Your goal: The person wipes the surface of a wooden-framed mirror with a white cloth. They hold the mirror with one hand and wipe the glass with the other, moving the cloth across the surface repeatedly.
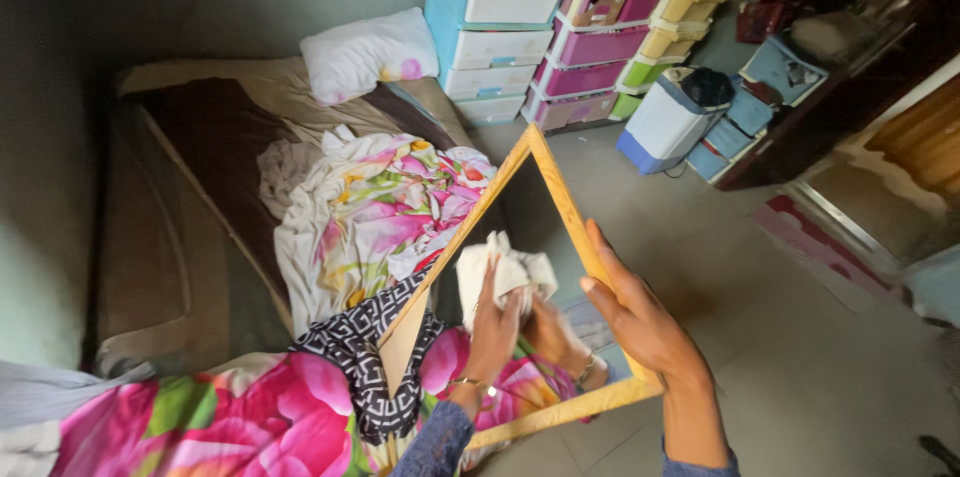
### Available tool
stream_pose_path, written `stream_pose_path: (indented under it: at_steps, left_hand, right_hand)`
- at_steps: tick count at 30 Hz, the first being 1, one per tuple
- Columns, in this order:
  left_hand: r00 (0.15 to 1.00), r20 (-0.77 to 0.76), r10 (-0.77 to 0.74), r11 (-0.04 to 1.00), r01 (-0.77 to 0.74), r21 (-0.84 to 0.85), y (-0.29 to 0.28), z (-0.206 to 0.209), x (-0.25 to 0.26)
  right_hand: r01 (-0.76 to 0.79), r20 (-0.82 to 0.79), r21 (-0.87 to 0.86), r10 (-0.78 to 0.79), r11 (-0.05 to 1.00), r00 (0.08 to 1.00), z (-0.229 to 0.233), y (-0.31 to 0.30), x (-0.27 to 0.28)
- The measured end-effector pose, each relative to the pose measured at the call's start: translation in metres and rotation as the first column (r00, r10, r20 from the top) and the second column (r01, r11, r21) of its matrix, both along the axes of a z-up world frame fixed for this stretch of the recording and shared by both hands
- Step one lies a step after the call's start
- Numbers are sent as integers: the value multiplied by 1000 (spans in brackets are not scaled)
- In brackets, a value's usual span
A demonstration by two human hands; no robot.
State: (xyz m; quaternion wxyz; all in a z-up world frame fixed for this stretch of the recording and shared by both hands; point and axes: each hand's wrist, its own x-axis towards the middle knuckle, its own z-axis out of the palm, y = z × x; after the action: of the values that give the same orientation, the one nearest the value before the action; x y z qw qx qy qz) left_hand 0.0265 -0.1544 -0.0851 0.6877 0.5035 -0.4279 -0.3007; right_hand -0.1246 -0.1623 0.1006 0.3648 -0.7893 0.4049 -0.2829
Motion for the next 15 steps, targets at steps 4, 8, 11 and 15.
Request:
stream_pose_path:
  at_steps: [4, 8, 11, 15]
  left_hand:
    - [982, -183, -47, 956, 98, 276, -1, -56, -12]
    - [966, -259, 4, 901, 109, 420, 7, -78, -21]
    - [941, -336, 38, 958, 61, 281, 12, -57, -28]
    - [893, -440, -92, 975, 170, 143, 35, 4, -48]
  right_hand:
    - [4, -33, 20, -4, 1000, 999, 3, 3, -15]
    - [14, -18, 50, -13, 999, 1000, 5, 10, -20]
    - [1, -9, 56, 0, 998, 1000, 7, 18, -21]
    - [30, -26, 10, -30, 999, 999, 6, 25, -18]
